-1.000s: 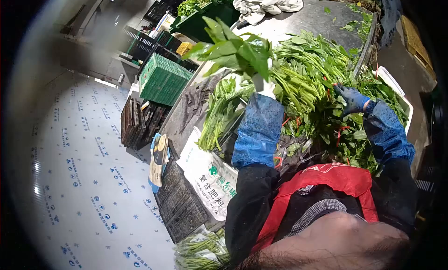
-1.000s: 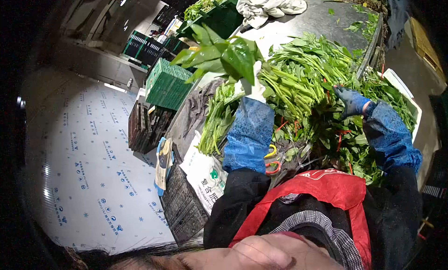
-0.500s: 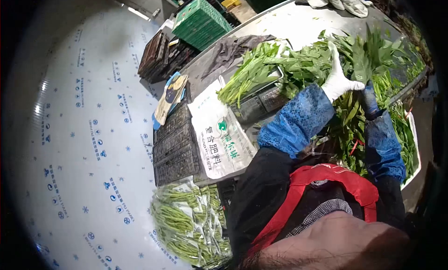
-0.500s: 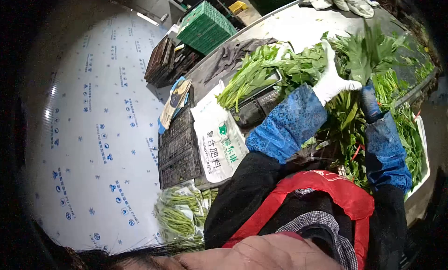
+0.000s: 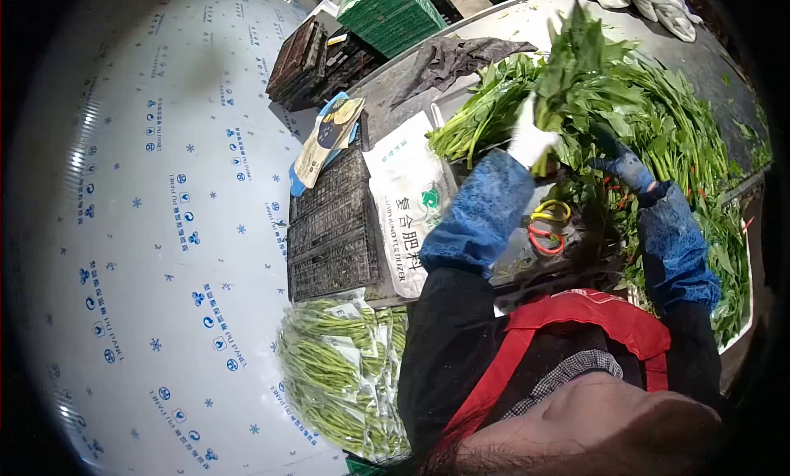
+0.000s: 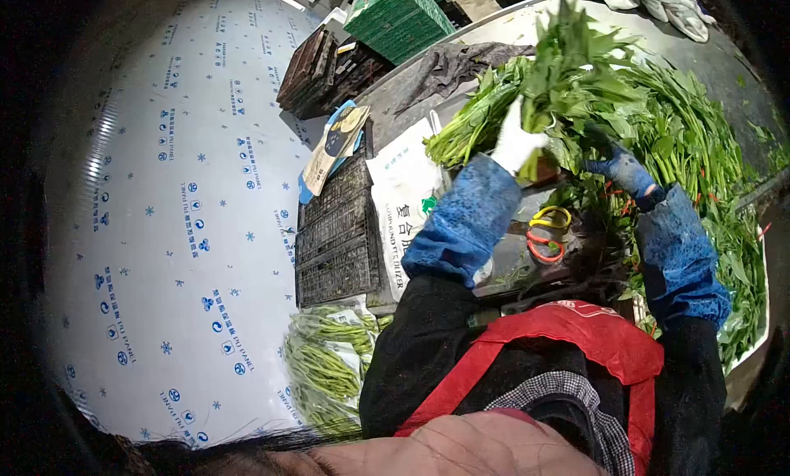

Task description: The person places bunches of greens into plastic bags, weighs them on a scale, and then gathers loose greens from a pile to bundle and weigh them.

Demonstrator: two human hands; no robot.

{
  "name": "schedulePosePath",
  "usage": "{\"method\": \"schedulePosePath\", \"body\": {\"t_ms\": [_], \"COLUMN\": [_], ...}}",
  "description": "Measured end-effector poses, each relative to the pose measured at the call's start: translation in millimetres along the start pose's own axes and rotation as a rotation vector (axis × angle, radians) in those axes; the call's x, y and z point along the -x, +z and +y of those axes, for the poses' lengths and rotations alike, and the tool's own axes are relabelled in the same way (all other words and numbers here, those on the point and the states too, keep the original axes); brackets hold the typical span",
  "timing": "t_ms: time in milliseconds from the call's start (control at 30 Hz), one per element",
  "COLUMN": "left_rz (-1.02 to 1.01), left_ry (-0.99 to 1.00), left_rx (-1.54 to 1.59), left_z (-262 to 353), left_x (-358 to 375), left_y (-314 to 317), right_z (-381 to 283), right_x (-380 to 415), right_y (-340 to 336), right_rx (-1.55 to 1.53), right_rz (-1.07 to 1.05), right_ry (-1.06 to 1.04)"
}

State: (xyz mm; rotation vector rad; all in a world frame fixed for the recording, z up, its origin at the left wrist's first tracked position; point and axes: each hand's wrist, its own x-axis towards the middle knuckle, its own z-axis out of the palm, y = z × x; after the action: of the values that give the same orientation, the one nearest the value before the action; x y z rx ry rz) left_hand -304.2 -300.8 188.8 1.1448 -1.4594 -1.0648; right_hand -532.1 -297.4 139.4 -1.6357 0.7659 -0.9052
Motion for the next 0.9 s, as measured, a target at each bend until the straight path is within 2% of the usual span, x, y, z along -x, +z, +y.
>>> {"method": "schedulePosePath", "body": {"t_ms": [33,67,100,133,200,233,300,333,400,467,533,567,633,667,700,800,900], "left_rz": [0.06,0.084,0.039,0.112,0.012,-0.038,-0.022,-0.052,-0.002,0.006,-0.008,-0.023,-0.048,-0.066,-0.021,-0.029,-0.068], "left_ry": [-0.022,0.079,0.061,0.044,0.082,-0.044,-0.291,-0.326,-0.312,-0.356,-0.302,-0.213,-0.231,-0.25,-0.365,-0.363,-0.367], "left_rx": [0.083,0.029,0.158,-0.188,-0.413,-0.534,-1.135,-1.217,-1.191,-1.169,-1.077,-1.011,-0.911,-0.809,-1.005,-0.896,-0.878], "left_z": [10,3,-3,-11,-32,-34,-44,-74,-94,-87,-93,-100,-91,-82,-45,-36,-31], "left_x": [0,-6,-14,-19,-38,-42,-42,-43,-41,-39,-42,-43,-40,-38,-26,-18,-12], "left_y": [-24,-52,-78,-103,-145,-159,-173,-186,-193,-194,-205,-214,-222,-224,-209,-215,-223], "right_z": [14,12,8,13,26,12,27,-2,-5,-30,-34,-36,-36,-31,-21,5,42], "right_x": [-1,3,12,21,32,41,60,68,89,109,136,148,176,191,210,256,280], "right_y": [-1,2,7,11,2,-2,-15,-16,-34,-58,-98,-117,-153,-172,-202,-237,-249], "right_rx": [0.148,0.108,0.067,-0.012,0.301,0.39,0.3,0.332,0.19,0.449,0.475,0.505,0.612,0.681,0.776,0.952,0.98], "right_rz": [-0.061,-0.103,-0.14,-0.153,-0.252,-0.271,-0.216,-0.162,0.003,0.1,0.171,0.229,0.359,0.424,0.488,0.666,0.746], "right_ry": [0.026,0.169,0.313,0.209,0.209,0.235,0.293,0.309,0.43,0.514,0.458,0.445,0.476,0.507,0.569,0.753,0.932]}}
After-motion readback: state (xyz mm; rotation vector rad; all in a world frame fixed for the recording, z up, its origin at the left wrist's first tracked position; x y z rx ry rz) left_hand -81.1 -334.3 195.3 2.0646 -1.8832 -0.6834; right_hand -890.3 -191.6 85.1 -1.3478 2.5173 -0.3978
